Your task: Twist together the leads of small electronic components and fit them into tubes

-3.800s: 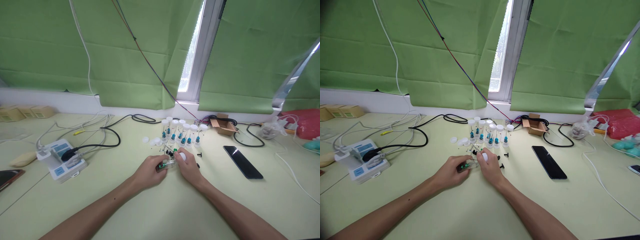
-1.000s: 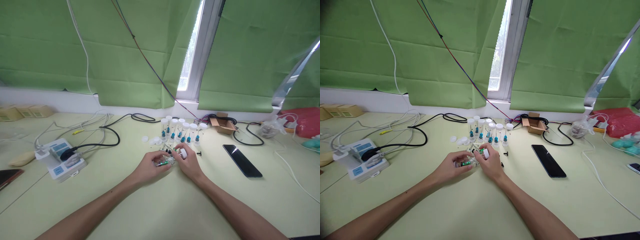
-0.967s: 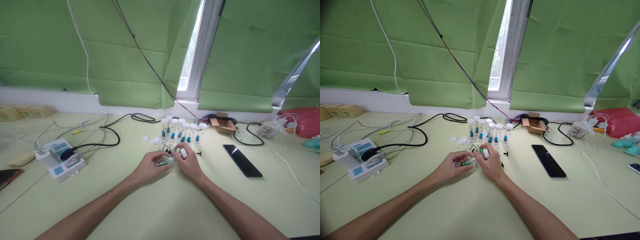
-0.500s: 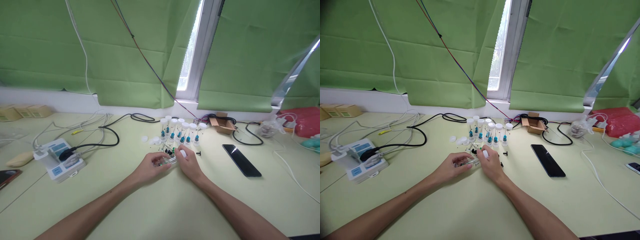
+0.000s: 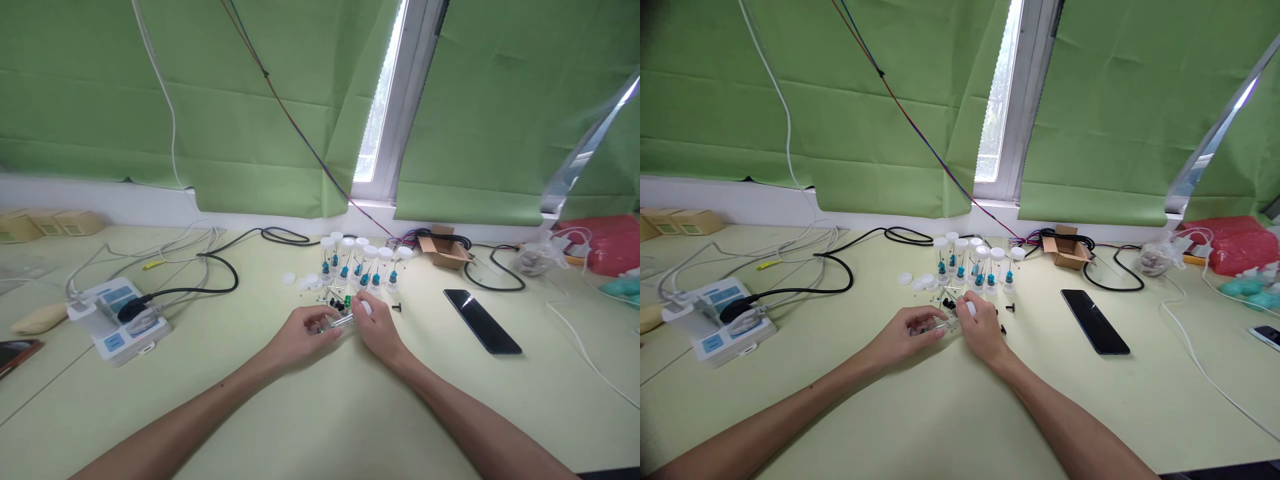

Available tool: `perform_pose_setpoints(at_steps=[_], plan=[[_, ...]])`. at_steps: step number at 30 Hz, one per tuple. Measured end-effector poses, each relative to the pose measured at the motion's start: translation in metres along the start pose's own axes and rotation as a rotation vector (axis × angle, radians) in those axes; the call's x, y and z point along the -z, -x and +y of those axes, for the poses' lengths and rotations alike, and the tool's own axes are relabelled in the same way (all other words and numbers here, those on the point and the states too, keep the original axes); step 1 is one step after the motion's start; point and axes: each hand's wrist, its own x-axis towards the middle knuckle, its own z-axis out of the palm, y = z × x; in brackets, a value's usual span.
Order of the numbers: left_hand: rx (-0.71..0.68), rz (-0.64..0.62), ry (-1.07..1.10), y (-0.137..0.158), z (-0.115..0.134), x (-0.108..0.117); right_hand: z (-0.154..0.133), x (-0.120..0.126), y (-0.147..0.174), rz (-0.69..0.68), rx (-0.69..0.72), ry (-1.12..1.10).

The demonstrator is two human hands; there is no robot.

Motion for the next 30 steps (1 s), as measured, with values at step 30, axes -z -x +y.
perform_pose_setpoints(at_steps=[30], plan=[[0.046, 0.013, 0.009, -0.0004, 0.0, -0.0049, 0.0069, -0.0028, 0.0005, 0.036, 0.0, -0.001]])
